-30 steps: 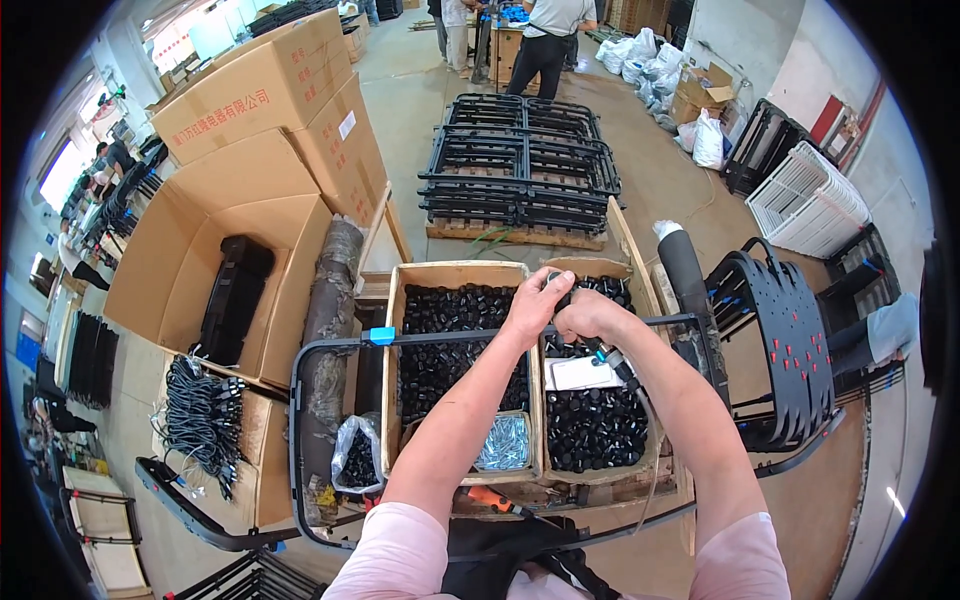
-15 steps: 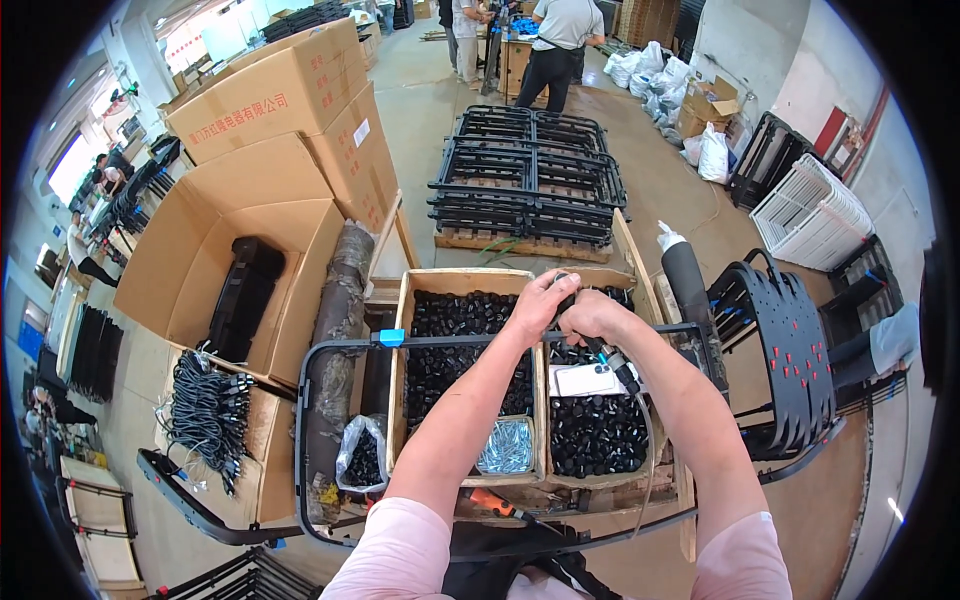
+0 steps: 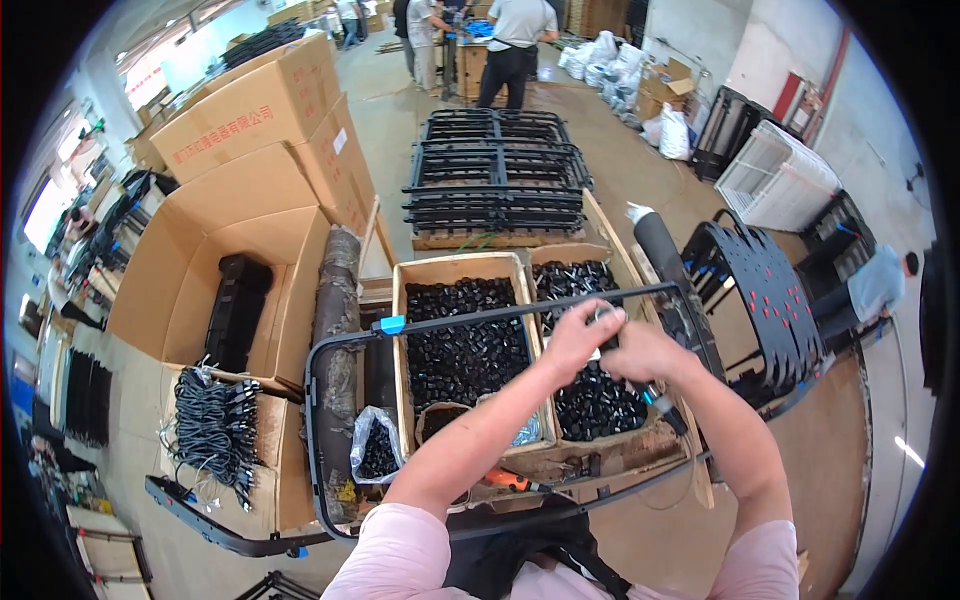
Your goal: Assemble components of a metal frame using fasteners and an electric screwdriver.
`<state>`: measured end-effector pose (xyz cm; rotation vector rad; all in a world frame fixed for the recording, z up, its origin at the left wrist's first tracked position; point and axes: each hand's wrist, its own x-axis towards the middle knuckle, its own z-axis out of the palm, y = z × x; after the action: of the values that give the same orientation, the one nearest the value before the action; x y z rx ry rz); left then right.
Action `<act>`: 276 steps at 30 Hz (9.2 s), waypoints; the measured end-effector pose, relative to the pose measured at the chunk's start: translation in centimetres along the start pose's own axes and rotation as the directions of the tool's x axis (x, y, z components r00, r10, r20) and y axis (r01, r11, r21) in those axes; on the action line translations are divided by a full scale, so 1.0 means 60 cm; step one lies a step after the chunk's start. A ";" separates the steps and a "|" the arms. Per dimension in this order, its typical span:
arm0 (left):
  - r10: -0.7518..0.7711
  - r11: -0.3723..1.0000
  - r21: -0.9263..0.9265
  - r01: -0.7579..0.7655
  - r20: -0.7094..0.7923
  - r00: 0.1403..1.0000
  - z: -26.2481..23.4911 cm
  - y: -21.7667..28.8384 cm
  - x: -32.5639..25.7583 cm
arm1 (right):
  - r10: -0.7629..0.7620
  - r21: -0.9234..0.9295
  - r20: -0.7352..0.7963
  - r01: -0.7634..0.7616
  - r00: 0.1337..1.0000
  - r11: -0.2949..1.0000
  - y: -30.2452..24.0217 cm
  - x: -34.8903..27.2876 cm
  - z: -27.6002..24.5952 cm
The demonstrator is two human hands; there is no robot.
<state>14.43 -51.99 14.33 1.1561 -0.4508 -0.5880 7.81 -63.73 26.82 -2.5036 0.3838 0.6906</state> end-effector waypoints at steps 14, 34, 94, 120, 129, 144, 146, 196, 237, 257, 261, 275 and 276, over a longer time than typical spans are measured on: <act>-0.191 0.950 -0.177 0.257 0.321 0.928 0.166 -0.058 -0.312 | 0.120 -0.166 0.074 -0.107 0.990 0.980 0.095 -0.322 0.157; -0.045 0.999 -0.019 0.046 0.056 0.997 0.210 -0.122 -0.422 | -0.093 -0.049 -0.014 0.092 0.996 0.995 0.179 -0.370 0.268; -0.077 0.866 0.250 0.434 -0.789 0.609 -0.300 -0.087 -0.498 | -0.671 -0.418 0.018 0.616 0.741 0.668 -0.182 -0.025 0.511; -0.053 0.673 0.394 0.626 -0.819 0.572 -0.511 -0.117 -0.360 | -0.668 -0.322 -0.068 0.617 0.741 0.718 -0.265 0.233 0.550; -0.071 0.614 0.405 0.677 -0.826 0.559 -0.514 -0.092 -0.345 | -0.698 -0.234 -0.094 0.665 0.710 0.709 -0.261 0.246 0.548; -0.110 0.545 0.393 0.741 -0.842 0.528 -0.508 -0.062 -0.324 | -0.707 -0.138 -0.089 0.694 0.702 0.707 -0.269 0.255 0.532; -0.118 0.546 0.368 0.752 -0.855 0.504 -0.505 -0.061 -0.318 | -0.710 -0.174 -0.072 0.692 0.700 0.700 -0.268 0.260 0.536; 0.088 0.375 0.573 0.728 -0.804 0.588 -0.429 -0.096 -0.311 | -0.662 -0.230 -0.097 0.630 0.743 0.742 -0.204 0.222 0.508; -0.001 0.365 0.539 0.760 -0.816 0.579 -0.459 -0.073 -0.276 | -0.687 -0.183 -0.117 0.664 0.718 0.725 -0.217 0.239 0.509; -0.026 0.378 0.573 0.727 -0.778 0.627 -0.456 -0.072 -0.302 | -0.672 -0.179 -0.091 0.652 0.735 0.737 -0.211 0.216 0.518; -0.007 0.402 0.577 0.711 -0.775 0.632 -0.447 -0.079 -0.330 | -0.651 -0.186 -0.112 0.627 0.751 0.756 -0.209 0.187 0.534; -0.071 0.890 0.315 0.328 -0.617 0.784 -0.140 -0.088 -0.678 | -0.666 -0.215 -0.371 0.637 0.647 0.740 -0.103 -0.274 0.607; -0.047 0.871 0.363 0.331 -0.609 0.792 -0.121 -0.100 -0.714 | -0.655 -0.187 -0.374 0.638 0.656 0.747 -0.092 -0.305 0.625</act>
<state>-15.13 -20.99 4.82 1.7776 0.0866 -0.2698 -20.13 -36.42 11.18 -2.5498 -0.4022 -0.1433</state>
